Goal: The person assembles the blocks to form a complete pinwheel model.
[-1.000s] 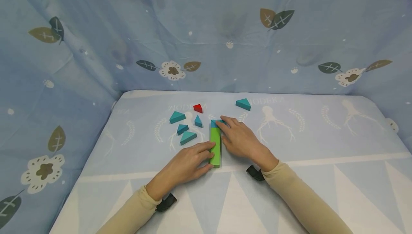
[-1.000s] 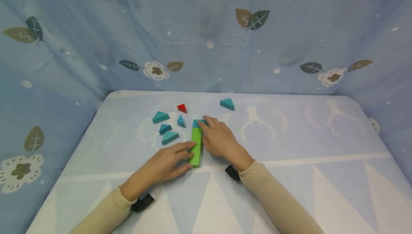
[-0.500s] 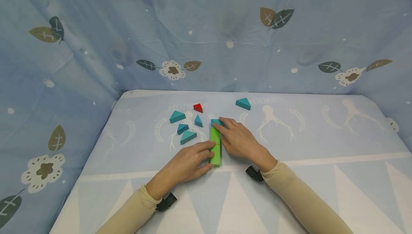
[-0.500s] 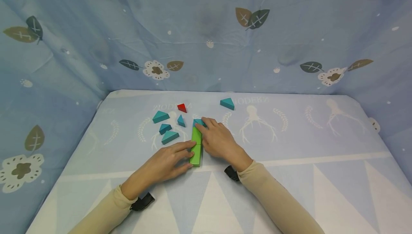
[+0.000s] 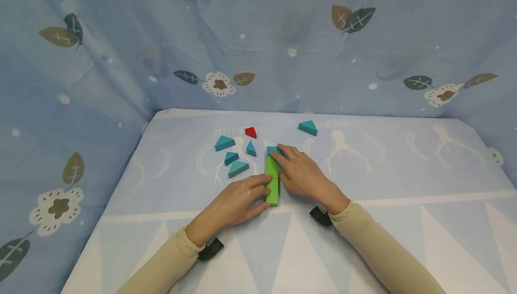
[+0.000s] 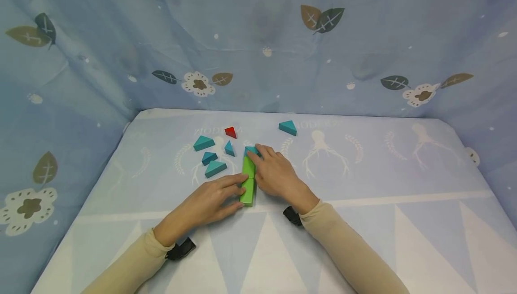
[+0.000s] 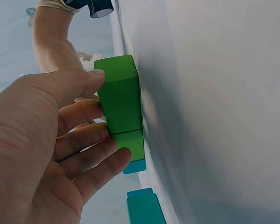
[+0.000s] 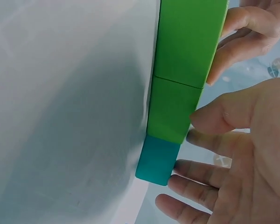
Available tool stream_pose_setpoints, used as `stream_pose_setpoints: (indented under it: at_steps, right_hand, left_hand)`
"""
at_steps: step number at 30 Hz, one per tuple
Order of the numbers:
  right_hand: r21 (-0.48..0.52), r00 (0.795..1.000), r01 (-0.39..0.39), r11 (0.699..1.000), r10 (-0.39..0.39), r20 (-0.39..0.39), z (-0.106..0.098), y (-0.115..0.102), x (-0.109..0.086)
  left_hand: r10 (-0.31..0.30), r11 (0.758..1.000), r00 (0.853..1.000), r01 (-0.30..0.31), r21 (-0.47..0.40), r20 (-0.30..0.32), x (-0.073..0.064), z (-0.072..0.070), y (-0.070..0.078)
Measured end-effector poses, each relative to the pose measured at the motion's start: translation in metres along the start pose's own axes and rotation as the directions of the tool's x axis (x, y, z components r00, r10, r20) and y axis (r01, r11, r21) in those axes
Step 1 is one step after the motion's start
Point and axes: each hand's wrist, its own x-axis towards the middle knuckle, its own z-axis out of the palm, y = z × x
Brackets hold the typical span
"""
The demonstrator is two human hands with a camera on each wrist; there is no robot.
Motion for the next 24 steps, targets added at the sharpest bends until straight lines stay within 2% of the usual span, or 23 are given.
stream_pose_setpoints:
  at_steps: [7,15,19,24]
  right_hand:
    - [0.049,1.0,-0.014,0.999,0.013,0.008,-0.01,0.002,0.01]
    - [0.06,0.988,0.127,0.99,-0.132,0.079,-0.011,-0.01,0.043]
    - [0.058,0.982,0.143,0.988,-0.149,0.117,-0.007,-0.015,0.053]
    - [0.045,0.977,0.176,0.983,-0.18,0.117,-0.001,-0.017,0.056]
  left_hand:
    - [-0.011,1.0,1.0,0.012,-0.008,0.025,0.001,-0.002,0.0]
    - [0.0,1.0,1.0,0.0,-0.004,0.011,0.0,-0.002,-0.001]
    - [0.018,1.0,1.0,-0.018,-0.003,0.004,0.0,-0.001,-0.001]
    - [0.025,1.0,1.0,-0.025,-0.002,-0.016,0.0,0.0,0.0]
